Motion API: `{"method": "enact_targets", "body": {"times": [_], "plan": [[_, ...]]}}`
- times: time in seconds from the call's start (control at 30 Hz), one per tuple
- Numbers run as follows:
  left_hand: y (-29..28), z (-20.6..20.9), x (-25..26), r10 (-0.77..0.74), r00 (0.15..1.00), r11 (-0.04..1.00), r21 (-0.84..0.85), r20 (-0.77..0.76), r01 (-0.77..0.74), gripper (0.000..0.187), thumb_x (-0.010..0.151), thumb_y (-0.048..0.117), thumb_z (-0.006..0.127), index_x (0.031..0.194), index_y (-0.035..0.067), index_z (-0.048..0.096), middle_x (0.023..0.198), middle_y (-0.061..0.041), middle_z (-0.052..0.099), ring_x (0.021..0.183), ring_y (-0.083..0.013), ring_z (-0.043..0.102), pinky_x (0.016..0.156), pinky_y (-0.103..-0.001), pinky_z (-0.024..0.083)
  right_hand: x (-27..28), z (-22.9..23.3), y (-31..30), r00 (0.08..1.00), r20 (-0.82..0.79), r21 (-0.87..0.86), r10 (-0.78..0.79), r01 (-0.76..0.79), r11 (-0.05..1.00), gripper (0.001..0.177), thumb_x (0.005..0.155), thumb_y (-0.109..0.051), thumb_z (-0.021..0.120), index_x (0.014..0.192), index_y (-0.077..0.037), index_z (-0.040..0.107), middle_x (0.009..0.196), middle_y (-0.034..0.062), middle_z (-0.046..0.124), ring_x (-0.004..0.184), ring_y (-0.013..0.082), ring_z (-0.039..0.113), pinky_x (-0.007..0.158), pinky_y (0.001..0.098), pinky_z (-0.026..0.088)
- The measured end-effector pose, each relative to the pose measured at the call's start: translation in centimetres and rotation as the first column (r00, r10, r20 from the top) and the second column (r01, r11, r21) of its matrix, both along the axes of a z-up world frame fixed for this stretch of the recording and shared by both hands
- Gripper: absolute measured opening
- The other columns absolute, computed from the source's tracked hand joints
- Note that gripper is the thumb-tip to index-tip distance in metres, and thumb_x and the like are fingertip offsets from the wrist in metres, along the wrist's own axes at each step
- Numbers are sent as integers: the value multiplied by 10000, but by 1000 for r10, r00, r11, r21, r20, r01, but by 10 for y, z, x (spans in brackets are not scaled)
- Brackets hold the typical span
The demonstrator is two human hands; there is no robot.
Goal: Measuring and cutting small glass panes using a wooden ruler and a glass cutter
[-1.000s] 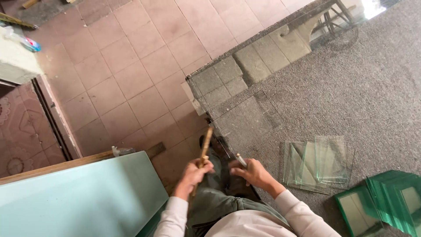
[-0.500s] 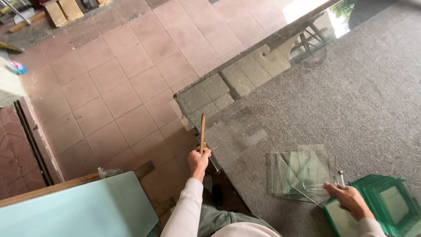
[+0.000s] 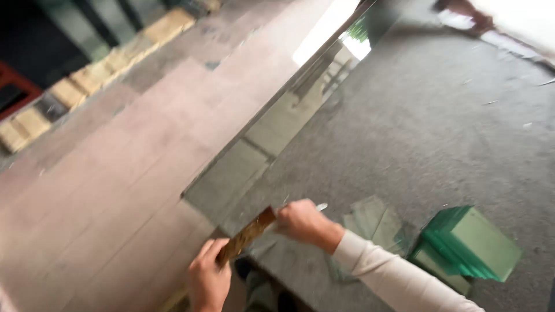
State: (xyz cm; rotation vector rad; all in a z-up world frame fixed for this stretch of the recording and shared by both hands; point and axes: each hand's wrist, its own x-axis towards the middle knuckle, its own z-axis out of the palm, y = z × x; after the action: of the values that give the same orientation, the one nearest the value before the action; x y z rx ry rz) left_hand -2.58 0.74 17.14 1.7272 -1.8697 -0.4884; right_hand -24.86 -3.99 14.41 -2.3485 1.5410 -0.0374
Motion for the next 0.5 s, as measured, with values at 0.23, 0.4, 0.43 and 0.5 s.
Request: {"method": "enact_targets", "body": {"times": [0.23, 0.4, 0.43, 0.5], "plan": [[-31, 22, 6, 61, 997, 970, -234, -38, -68, 300, 631, 49, 534, 787, 290, 620, 796, 134, 601, 702, -106, 573, 574, -234, 420, -3, 30, 2, 934, 343, 132, -97, 55, 990, 159, 751, -281, 634, 707, -140, 576, 533, 7, 549, 462, 240, 513, 434, 340, 349], [-17, -30, 51, 484, 818, 863, 15, -312, -505, 308, 770, 137, 713, 983, -28, 564, 775, -138, 552, 595, -217, 506, 588, -290, 402, -22, -13, 8, 289, 423, 744, -859, 430, 511, 126, 783, -83, 533, 793, -83, 659, 726, 26, 676, 413, 36, 451, 301, 187, 302], [-15, -37, 37, 512, 806, 849, 33, -297, -527, 308, 770, 137, 713, 983, -28, 564, 775, -138, 552, 595, -217, 506, 588, -290, 402, -41, -28, 12, 309, 404, 758, -861, 413, 505, 126, 783, -83, 533, 793, -83, 659, 726, 26, 676, 413, 36, 451, 301, 187, 302], [8, -46, 46, 593, 712, 796, 141, -376, -588, 289, 633, 218, 726, 859, 97, 593, 775, -26, 606, 733, -129, 563, 686, -270, 419, -39, -74, 22, -25, 398, 849, -917, 388, 358, 178, 691, -84, 547, 840, -76, 645, 781, 46, 667, 546, 78, 523, 357, 179, 248]]}}
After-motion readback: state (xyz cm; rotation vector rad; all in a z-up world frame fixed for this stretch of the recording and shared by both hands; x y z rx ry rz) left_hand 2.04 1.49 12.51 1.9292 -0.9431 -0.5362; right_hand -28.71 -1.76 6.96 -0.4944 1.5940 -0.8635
